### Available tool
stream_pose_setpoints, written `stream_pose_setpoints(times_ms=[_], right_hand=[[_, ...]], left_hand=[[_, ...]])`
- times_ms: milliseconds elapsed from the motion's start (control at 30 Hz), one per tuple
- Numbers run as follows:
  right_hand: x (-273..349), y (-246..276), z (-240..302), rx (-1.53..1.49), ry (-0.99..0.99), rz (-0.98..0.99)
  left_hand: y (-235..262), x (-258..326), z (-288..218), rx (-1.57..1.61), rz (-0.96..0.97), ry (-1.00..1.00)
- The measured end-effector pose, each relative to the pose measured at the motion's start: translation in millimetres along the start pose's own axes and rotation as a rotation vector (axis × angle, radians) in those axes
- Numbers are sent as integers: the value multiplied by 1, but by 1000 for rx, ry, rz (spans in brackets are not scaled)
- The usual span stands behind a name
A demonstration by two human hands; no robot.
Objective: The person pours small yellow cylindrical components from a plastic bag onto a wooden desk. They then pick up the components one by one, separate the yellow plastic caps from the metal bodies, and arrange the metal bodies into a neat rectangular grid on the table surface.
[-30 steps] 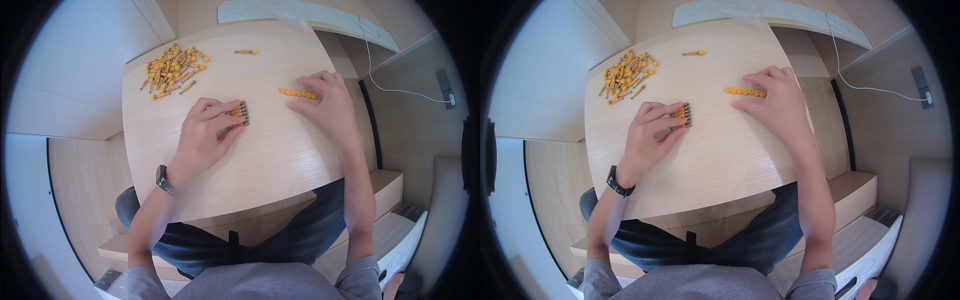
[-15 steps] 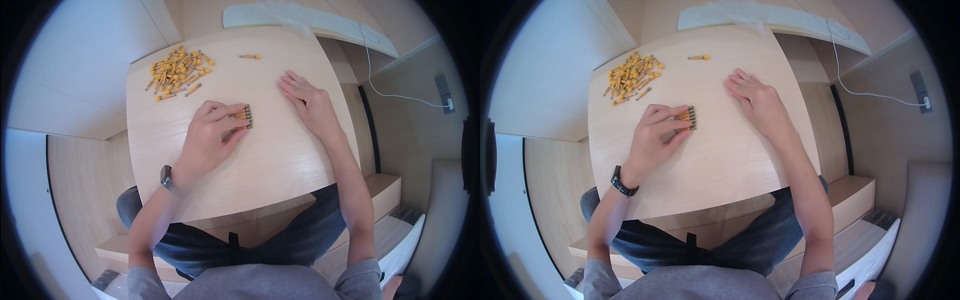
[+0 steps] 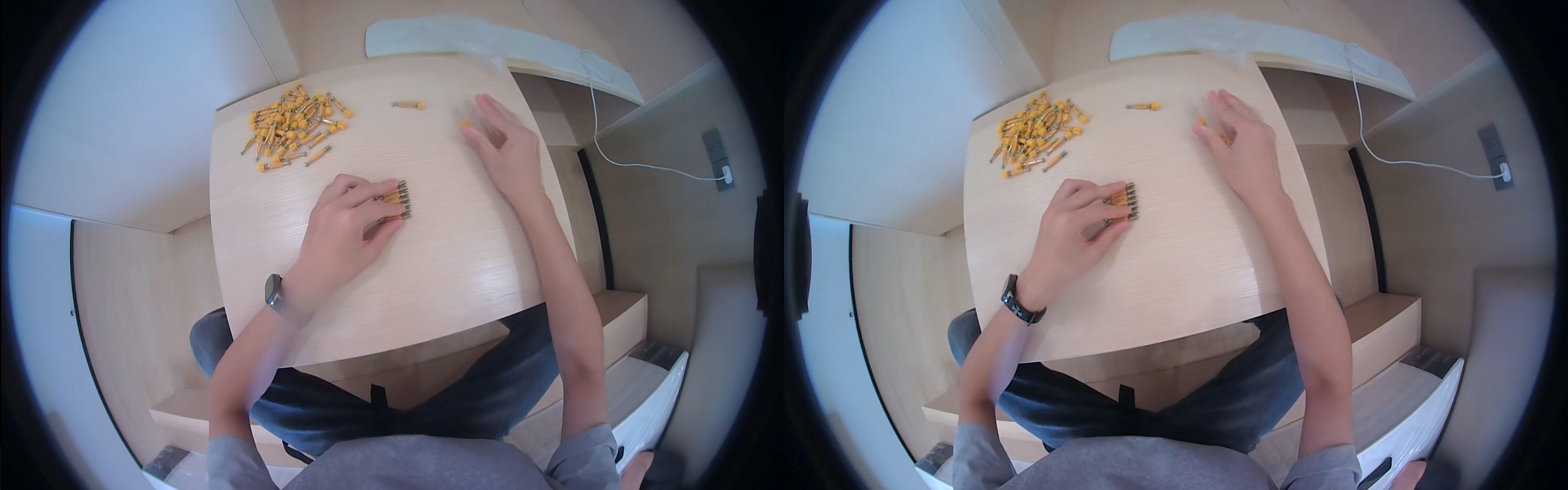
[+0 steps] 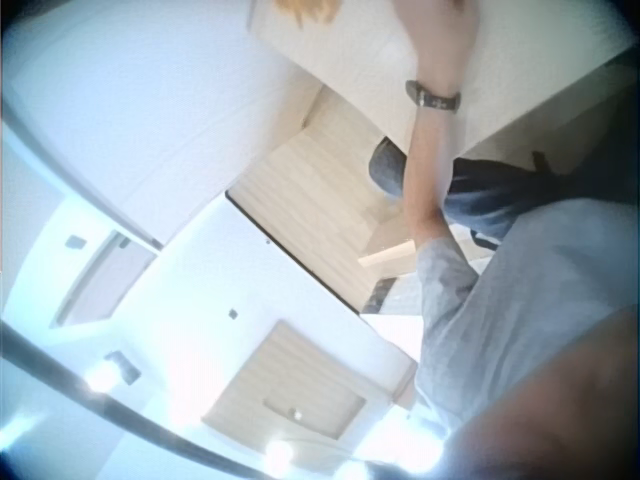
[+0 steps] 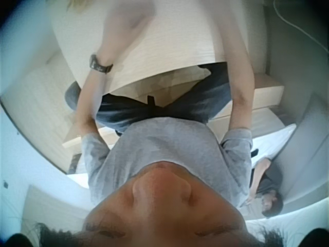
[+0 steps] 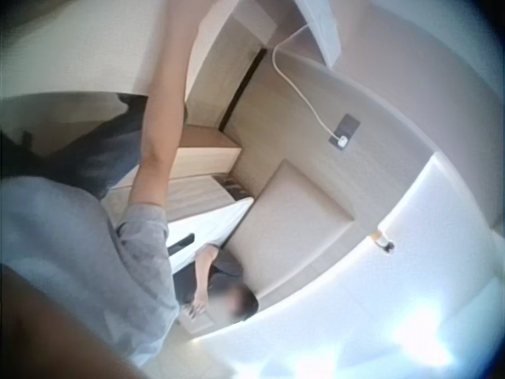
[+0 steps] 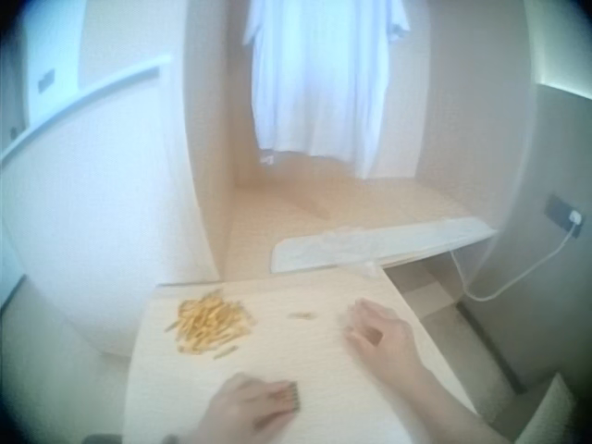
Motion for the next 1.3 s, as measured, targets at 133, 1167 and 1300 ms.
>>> stream_pose_setpoints(times_ms=[133,1167,1300], right_hand=[[21,34,7,84,-79,-67],[24,8,21,113,-139,-87],[22,6,18,28,-129,-73]], left_hand=[[2,-1,-2,17,5,-5],[3,-1,-5,17,43,30],[2,0,-4,20,36,26]])
Point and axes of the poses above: each hand's wrist, its own x-axis away from the middle knuckle, its own y-axis out of the back of the hand, z = x × y, the point moved 2 cm from there along -x, towards the middle knuckle, and after that the axes turned 15 degrees about -x, right-handed, at the moved point
